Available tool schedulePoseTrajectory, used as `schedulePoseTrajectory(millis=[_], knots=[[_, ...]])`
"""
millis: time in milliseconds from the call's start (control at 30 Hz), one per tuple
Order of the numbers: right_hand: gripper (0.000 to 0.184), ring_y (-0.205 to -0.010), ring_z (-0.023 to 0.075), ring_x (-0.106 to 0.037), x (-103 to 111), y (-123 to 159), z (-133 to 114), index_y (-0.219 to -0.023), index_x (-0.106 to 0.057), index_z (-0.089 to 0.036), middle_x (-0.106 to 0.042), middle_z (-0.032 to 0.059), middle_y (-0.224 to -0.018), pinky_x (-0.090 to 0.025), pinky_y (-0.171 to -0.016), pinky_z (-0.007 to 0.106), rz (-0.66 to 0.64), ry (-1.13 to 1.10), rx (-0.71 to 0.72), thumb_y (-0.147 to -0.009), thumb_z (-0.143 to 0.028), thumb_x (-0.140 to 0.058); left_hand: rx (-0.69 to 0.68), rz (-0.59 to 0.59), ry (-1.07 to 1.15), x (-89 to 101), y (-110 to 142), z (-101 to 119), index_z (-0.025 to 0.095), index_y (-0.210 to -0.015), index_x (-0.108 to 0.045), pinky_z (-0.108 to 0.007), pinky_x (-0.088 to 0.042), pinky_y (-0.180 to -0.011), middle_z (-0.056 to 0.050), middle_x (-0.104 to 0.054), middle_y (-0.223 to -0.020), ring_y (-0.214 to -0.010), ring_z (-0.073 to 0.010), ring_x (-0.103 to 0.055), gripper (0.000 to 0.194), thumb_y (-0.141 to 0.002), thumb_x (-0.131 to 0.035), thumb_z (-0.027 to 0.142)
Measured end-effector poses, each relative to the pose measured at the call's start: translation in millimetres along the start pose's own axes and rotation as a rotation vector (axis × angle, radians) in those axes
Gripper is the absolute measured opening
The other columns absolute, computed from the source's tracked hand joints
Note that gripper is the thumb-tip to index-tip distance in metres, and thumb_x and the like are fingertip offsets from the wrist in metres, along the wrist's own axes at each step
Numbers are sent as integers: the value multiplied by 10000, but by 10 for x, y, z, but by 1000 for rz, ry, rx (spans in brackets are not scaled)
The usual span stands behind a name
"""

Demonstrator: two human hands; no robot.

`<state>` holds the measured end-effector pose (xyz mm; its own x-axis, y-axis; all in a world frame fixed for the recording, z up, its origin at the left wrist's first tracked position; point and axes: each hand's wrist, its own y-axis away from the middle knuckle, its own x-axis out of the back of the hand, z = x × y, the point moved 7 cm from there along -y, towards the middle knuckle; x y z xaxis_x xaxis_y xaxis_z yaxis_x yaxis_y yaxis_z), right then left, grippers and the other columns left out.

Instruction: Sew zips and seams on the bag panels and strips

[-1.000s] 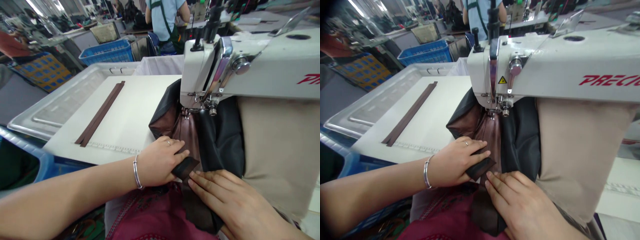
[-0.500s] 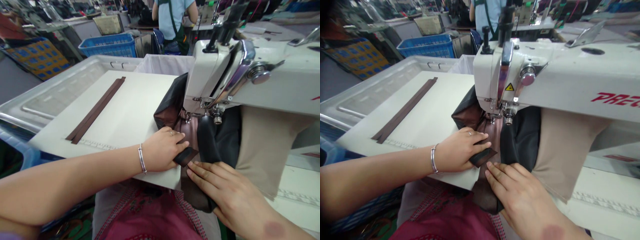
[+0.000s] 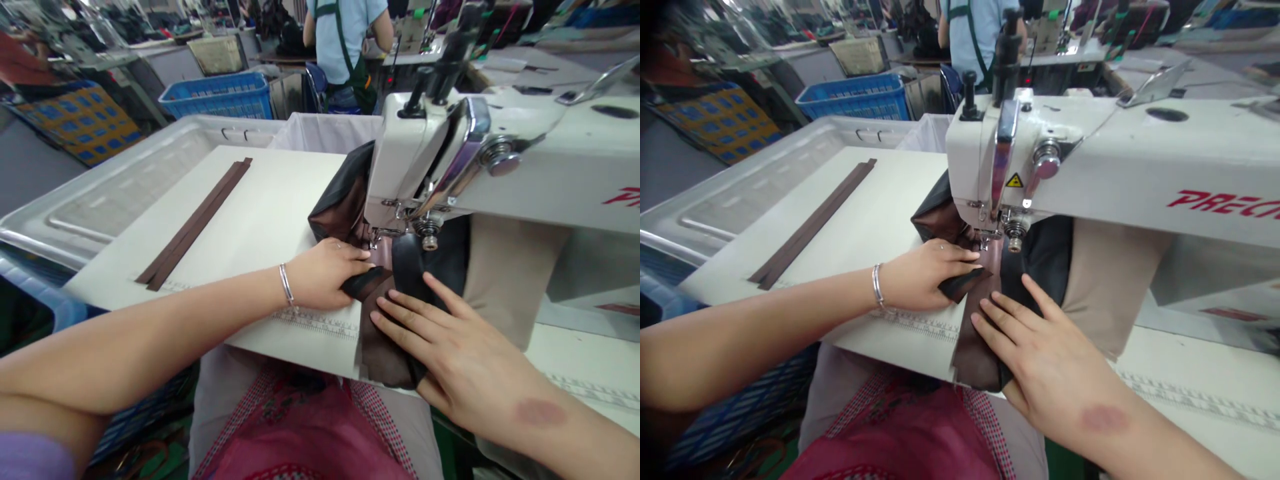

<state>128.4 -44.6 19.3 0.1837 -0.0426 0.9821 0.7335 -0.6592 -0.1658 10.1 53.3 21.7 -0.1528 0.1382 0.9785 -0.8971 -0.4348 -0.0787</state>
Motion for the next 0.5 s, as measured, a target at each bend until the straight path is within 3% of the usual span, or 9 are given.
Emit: schedulePoseTrajectory(millis=[100,167,233,333,400,500], knots=[[674,-1156,290,-528,142,-69,45,-1275,-563,-123,-617,122,-1204,-85,-1164,559,-20,31,11,-629,-286,-661,70,20,230,169,31,-76,102,-1248,-497,-317,-488,-849,-115,-650,-1130,-991,-214,-634,602,-701,-699,251],[422,-929,255,-597,182,-124,68,-1019,-677,-160,-663,66,-910,-148,-1153,551,-60,53,39,-619,-291,-710,130,62,325,327,75,-112,123,-1231,-494,-278,-493,-786,-76,-662,-1063,-912,-178,-643,616,-689,-750,264],[134,-834,219,-580,166,-165,59,-781,-655,-210,-609,17,-770,-276,-1103,526,-111,39,96,-676,-270,-712,107,98,351,486,135,-74,150,-1113,-576,-249,-479,-779,-37,-668,-1004,-876,-143,-634,445,-722,-756,263],[68,-833,200,-561,73,-161,12,-748,-598,-229,-592,11,-834,-496,-839,405,-174,-25,151,-793,-226,-649,-17,145,226,666,258,98,170,-929,-663,-240,-452,-770,-11,-667,-883,-819,-115,-610,142,-843,-661,284],[56,-758,182,-554,-8,-114,-22,-800,-587,-230,-583,8,-856,-511,-684,346,-191,-46,127,-847,-205,-602,-94,151,36,689,350,270,177,-962,-675,-264,-436,-761,-22,-669,-886,-816,-124,-596,149,-909,-572,270],[72,-737,183,-561,-58,4,-123,-904,-605,-201,-588,35,-908,-515,-657,353,-80,-28,77,-899,-193,-534,-168,97,-252,535,452,563,150,-1056,-650,-304,-415,-699,-46,-670,-904,-781,-148,-572,216,-947,-470,198]])
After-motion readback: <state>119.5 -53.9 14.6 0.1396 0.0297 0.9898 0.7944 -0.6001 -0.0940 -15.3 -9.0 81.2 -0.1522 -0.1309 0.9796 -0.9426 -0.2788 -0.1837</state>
